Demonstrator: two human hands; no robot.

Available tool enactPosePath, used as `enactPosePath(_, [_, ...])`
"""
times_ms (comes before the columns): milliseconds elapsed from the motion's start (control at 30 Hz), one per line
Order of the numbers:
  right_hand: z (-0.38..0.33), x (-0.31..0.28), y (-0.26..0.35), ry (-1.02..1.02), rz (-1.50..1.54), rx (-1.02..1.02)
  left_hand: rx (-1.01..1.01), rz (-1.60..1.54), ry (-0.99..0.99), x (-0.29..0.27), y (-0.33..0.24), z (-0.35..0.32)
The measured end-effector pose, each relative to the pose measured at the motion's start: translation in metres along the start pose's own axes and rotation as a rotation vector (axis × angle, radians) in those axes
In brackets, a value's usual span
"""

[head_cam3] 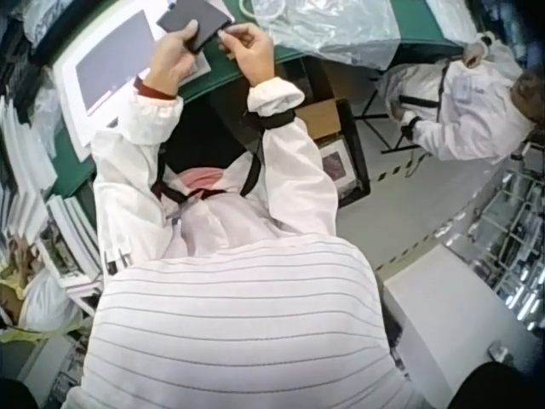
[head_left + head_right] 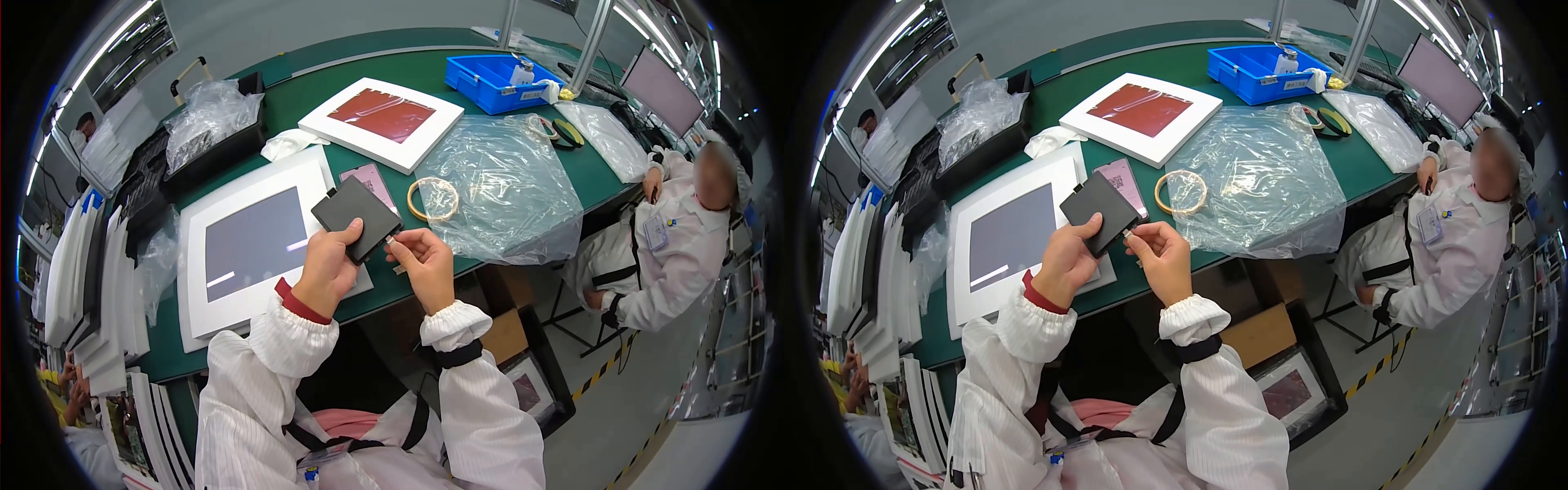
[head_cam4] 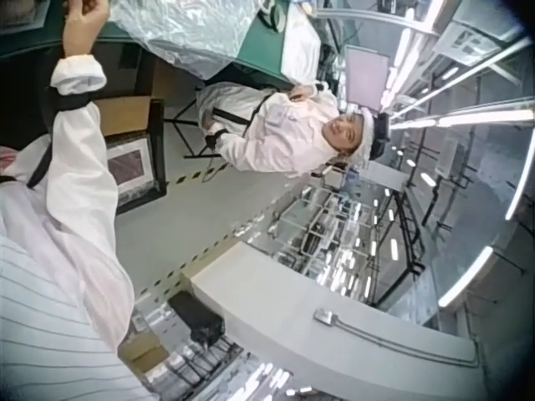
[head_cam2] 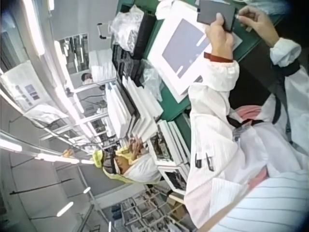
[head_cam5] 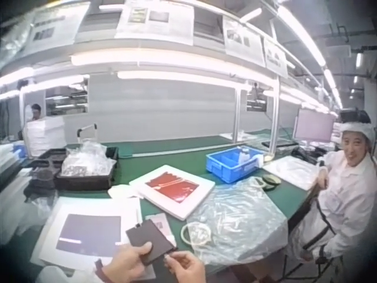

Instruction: Assemble electronic components and screen panels into a device housing on a production line.

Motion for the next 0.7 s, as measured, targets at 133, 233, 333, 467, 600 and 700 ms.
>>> enactPosePath(133, [0.001,-0.002,-0.003,-0.006,-0.035,0.008,0.057,0.031,0.055,-0.001,-0.001,0.002])
enactPosePath(233, [0.001,0.0,-0.004,-0.012,-0.066,0.005,0.111,0.053,0.056,-0.006,-0.001,0.006])
enactPosePath(333, [0.002,0.001,-0.006,-0.027,-0.08,-0.003,0.199,0.055,0.044,-0.011,-0.003,0.008])
enactPosePath(467, [0.003,0.002,-0.007,-0.065,-0.086,-0.014,0.273,0.057,0.0,-0.014,-0.007,0.005])
enactPosePath(600, [0.004,0.002,-0.007,-0.072,-0.119,-0.01,0.281,0.051,0.01,-0.016,-0.006,0.005])
enactPosePath(700, [0.004,-0.001,-0.006,-0.099,-0.092,-0.004,0.289,0.069,0.02,-0.013,-0.005,0.004])
Point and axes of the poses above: each hand's wrist, its own z-axis towards the middle knuckle, its own x-axis out of the palm, y = z × x, the point moved 7 cm from there along z, towards the middle knuckle, and after that the axes turned 1 degree about y, right-handed, at the moved point
